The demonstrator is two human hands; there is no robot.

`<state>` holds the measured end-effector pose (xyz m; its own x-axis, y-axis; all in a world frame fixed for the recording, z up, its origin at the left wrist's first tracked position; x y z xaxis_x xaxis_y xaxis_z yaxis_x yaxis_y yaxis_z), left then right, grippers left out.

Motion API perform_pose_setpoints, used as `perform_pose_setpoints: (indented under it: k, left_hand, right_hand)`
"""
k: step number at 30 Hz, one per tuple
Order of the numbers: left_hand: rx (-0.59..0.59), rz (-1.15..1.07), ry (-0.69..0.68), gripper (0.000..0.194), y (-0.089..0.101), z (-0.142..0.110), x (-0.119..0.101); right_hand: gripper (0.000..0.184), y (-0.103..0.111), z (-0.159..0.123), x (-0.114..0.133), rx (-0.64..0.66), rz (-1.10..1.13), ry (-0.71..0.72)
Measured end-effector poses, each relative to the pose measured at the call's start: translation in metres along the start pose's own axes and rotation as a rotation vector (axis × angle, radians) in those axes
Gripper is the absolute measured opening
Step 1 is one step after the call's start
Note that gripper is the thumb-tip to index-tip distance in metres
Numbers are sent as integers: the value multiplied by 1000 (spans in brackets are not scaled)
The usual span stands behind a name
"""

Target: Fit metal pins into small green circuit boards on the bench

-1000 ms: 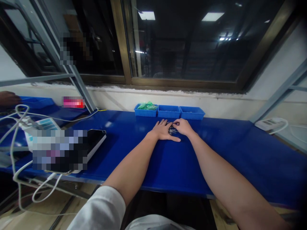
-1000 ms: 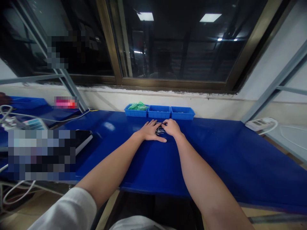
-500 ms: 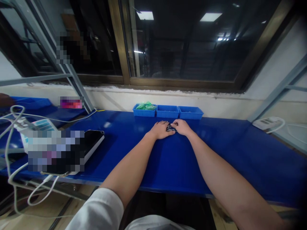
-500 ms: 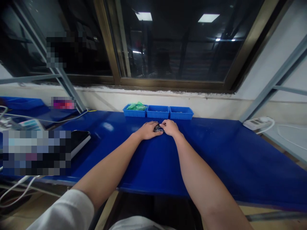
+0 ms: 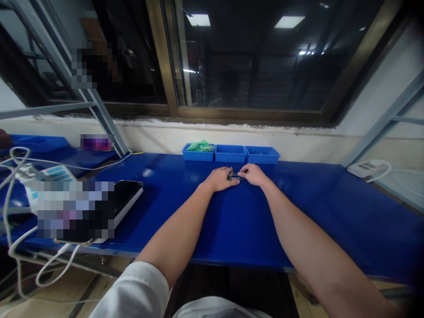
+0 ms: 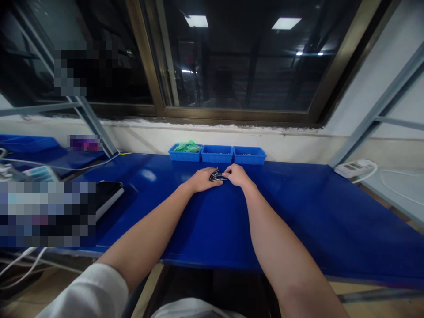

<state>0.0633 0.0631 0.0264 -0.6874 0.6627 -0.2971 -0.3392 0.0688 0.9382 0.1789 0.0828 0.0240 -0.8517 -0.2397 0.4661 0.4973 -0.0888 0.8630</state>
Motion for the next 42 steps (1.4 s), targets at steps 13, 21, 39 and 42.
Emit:
perform_pose_setpoints:
  k: [13, 21, 39, 42]
  left_hand:
    - [-109, -25, -5, 66, 12, -2, -2]
    - [-289, -151, -103, 19, 39, -6, -14]
    - [-278, -102, -56, 29, 39, -5, -12]
    - [-320, -150, -62, 32, 44, -8, -9]
  right_hand:
    - [23, 9, -3, 5, -154, 206, 24]
    - [30, 2, -5, 21, -50, 688, 41]
    - [22, -2, -10, 26, 68, 1043, 24]
    - [19, 0, -8, 20, 32, 1095, -3]
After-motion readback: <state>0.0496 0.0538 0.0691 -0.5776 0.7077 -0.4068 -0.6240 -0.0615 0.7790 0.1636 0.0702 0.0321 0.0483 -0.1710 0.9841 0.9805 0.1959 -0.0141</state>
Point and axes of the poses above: each hand's wrist, its own z-axis towards the middle knuckle, its own y-axis out of the back of the hand, x = y × z, the point moved 10 cm from there along z, towards the middle knuckle, and after that the axes turned 5 degrees about x, right-handed, at the moved point
